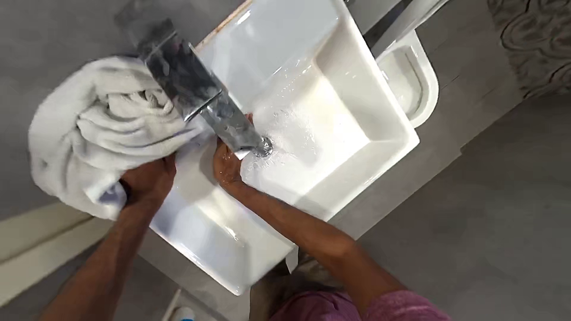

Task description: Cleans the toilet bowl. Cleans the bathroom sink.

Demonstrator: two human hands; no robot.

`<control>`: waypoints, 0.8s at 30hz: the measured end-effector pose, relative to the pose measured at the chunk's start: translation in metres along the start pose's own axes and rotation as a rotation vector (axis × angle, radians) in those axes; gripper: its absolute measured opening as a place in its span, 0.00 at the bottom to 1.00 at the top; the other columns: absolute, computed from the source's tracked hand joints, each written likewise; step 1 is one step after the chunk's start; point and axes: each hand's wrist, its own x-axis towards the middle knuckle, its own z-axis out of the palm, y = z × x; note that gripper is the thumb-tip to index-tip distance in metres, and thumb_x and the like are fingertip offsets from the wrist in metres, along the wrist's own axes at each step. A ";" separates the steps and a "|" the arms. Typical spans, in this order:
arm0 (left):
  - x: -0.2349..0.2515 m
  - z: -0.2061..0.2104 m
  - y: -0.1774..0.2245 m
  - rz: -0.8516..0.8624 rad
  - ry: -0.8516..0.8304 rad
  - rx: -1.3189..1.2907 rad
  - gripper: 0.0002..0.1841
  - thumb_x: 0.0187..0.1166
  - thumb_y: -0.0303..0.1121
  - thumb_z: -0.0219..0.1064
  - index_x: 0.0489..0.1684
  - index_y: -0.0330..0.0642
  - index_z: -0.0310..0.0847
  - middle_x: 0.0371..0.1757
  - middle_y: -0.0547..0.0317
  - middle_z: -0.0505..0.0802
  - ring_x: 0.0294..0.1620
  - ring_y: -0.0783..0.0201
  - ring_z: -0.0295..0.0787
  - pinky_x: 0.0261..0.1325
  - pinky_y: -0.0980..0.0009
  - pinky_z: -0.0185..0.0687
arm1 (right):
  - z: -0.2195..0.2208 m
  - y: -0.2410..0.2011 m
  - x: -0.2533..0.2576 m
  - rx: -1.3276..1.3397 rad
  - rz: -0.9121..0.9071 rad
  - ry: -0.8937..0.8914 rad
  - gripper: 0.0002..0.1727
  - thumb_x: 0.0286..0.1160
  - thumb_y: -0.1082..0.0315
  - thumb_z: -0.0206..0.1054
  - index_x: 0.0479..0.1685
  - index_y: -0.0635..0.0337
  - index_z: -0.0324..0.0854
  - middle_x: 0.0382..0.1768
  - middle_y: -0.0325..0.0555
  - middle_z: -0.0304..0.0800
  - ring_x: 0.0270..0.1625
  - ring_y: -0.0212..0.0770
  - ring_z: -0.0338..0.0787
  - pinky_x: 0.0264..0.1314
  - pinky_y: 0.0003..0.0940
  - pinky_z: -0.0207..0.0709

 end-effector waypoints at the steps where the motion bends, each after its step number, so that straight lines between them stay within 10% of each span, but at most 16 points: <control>1: 0.003 0.002 0.000 -0.009 0.006 0.032 0.32 0.93 0.52 0.44 0.63 0.27 0.80 0.63 0.16 0.84 0.67 0.17 0.79 0.63 0.19 0.66 | 0.001 0.001 0.013 -0.009 0.018 0.054 0.33 0.82 0.64 0.57 0.81 0.78 0.60 0.84 0.72 0.61 0.90 0.58 0.58 0.94 0.43 0.52; 3: 0.001 0.008 -0.003 -0.004 0.014 0.100 0.32 0.93 0.51 0.43 0.62 0.26 0.80 0.61 0.16 0.85 0.66 0.18 0.80 0.60 0.20 0.67 | -0.017 0.007 0.067 -0.154 0.028 0.159 0.26 0.85 0.60 0.57 0.69 0.77 0.71 0.70 0.72 0.76 0.79 0.63 0.73 0.87 0.47 0.62; 7: 0.007 0.017 -0.004 0.031 0.123 0.174 0.31 0.92 0.47 0.43 0.54 0.23 0.84 0.54 0.18 0.89 0.62 0.21 0.85 0.60 0.24 0.71 | -0.039 0.011 0.186 -0.142 -0.033 0.476 0.29 0.89 0.56 0.48 0.74 0.74 0.68 0.73 0.68 0.73 0.81 0.59 0.69 0.88 0.45 0.58; 12: 0.006 0.014 -0.002 0.036 0.148 0.199 0.31 0.92 0.45 0.43 0.58 0.21 0.82 0.59 0.18 0.87 0.69 0.24 0.82 0.70 0.27 0.66 | 0.019 -0.002 0.032 0.026 -0.066 0.196 0.37 0.92 0.63 0.43 0.93 0.74 0.35 0.95 0.67 0.32 0.98 0.55 0.35 0.99 0.44 0.35; 14: 0.004 0.012 -0.005 0.039 0.153 0.205 0.31 0.92 0.47 0.43 0.61 0.22 0.82 0.62 0.20 0.87 0.72 0.26 0.81 0.72 0.29 0.65 | 0.033 -0.004 -0.022 0.058 -0.031 0.102 0.42 0.84 0.64 0.52 0.92 0.78 0.37 0.94 0.70 0.33 0.98 0.57 0.33 0.99 0.47 0.32; 21: 0.007 0.015 -0.003 0.045 0.225 0.217 0.29 0.91 0.47 0.48 0.57 0.26 0.86 0.59 0.25 0.90 0.70 0.31 0.84 0.71 0.31 0.69 | -0.020 0.019 0.163 -0.043 -0.106 0.358 0.37 0.93 0.57 0.41 0.89 0.81 0.47 0.92 0.74 0.44 0.96 0.61 0.43 0.98 0.49 0.38; 24: 0.004 0.015 -0.005 0.072 0.242 0.230 0.28 0.91 0.45 0.48 0.56 0.26 0.86 0.58 0.25 0.91 0.67 0.30 0.86 0.69 0.32 0.71 | -0.006 0.008 0.135 -0.023 -0.120 0.387 0.36 0.93 0.60 0.40 0.90 0.81 0.43 0.93 0.73 0.39 0.97 0.60 0.39 0.99 0.47 0.35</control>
